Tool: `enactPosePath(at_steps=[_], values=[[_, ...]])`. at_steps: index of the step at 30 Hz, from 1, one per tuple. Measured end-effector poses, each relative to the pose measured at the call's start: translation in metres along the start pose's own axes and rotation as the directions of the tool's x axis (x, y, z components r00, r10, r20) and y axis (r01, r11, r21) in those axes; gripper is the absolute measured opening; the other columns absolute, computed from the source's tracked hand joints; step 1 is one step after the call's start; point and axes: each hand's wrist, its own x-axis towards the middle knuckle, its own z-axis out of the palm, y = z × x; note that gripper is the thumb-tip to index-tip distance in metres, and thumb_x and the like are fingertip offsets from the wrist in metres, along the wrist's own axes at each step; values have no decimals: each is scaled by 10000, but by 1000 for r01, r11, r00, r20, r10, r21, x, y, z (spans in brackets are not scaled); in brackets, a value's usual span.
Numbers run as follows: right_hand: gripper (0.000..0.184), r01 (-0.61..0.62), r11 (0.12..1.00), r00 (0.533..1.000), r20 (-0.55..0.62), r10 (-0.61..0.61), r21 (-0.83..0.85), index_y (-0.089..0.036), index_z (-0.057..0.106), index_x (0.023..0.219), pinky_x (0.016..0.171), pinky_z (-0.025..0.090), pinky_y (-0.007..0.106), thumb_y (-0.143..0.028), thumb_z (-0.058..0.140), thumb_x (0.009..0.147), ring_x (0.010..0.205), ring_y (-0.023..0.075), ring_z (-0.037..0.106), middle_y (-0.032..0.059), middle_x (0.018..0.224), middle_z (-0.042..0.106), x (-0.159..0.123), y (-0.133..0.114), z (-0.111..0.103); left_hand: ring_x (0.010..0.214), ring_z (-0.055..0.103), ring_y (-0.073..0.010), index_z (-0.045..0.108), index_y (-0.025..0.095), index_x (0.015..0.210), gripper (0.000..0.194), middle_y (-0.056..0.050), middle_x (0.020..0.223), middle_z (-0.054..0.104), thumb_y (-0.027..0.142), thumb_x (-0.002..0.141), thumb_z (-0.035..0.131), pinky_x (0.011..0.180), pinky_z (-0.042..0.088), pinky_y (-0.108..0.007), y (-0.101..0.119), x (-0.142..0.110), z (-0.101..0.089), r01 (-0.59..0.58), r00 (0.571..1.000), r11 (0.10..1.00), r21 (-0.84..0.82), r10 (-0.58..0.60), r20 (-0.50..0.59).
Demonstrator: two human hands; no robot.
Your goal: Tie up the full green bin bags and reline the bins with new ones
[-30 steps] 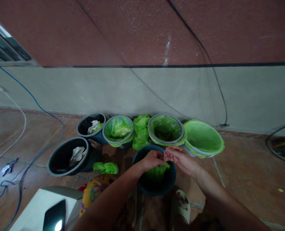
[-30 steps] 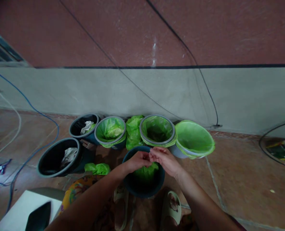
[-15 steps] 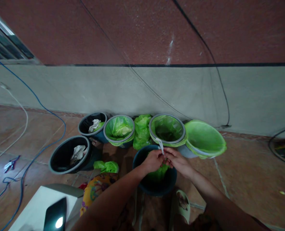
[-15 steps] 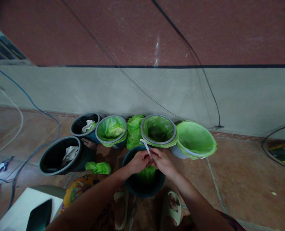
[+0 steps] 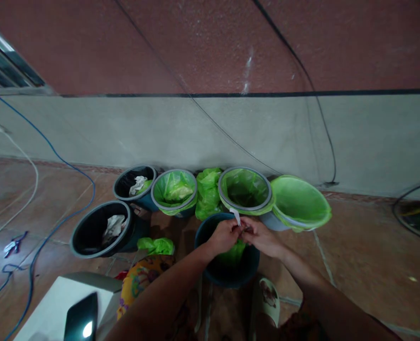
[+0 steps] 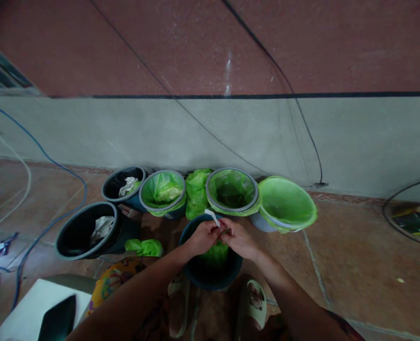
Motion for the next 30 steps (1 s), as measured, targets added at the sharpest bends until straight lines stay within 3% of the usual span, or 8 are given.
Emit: enactPosePath(at_steps=[4,11,13,15,18,24,27,30], values=[[276,-10,991,1000,10,9,136,-189,636,936,563,391,231,-178,638,660,608,99,540,-53,691,621,3,0,1,595,537,-109,720,157,862,245,-11,710,659,303,903,527,574,400,-210,-8,1,-2,-6,998,998,62,10,-66],[384,-112,959,976,-155,156,260,-190,638,982,576,402,265,-349,710,640,555,117,527,-36,649,652,3,3,14,443,460,-95,713,162,797,285,38,503,543,392,886,570,469,335,-216,-10,4,0,140,969,990,-27,-143,-199],[377,-83,980,973,-198,118,180,-201,631,1005,578,399,276,-344,668,659,546,129,521,-39,626,638,3,6,16,412,439,-88,702,164,769,294,45,478,524,411,879,587,447,321,-216,-9,4,3,190,953,976,-110,-210,-220],[361,-42,999,969,-242,39,-8,-221,630,1037,605,410,287,-301,614,686,575,145,547,-35,647,643,3,6,17,394,430,-81,683,161,737,296,47,468,516,421,864,616,433,318,-214,-6,3,5,224,932,949,-224,-276,-236],[395,-21,956,953,-294,-70,-294,-246,624,1106,624,413,283,-234,555,717,606,152,569,-33,700,643,1,3,19,380,422,-65,650,151,709,263,49,472,515,382,832,671,434,332,-208,0,2,6,266,888,875,-405,-386,-250],[261,-8,872,939,-303,-162,-490,-241,696,968,692,451,303,-236,504,791,710,182,637,37,842,715,-4,-2,23,359,413,-51,584,150,665,191,43,481,533,208,847,579,440,352,-200,9,1,4,347,819,729,-590,-542,-187],[251,8,855,925,-321,-204,-519,-231,719,899,743,465,318,-229,490,794,770,196,653,63,899,727,-5,1,25,355,423,-63,583,157,666,194,41,477,534,200,851,543,439,361,-210,9,3,6,344,805,753,-562,-544,-236],[232,-41,879,933,-332,-136,-474,-231,717,840,702,455,316,-242,490,791,700,186,626,47,812,712,-2,3,24,360,425,-70,609,157,659,204,43,476,525,215,844,544,429,335,-214,5,5,6,319,816,860,-398,-463,-345]])
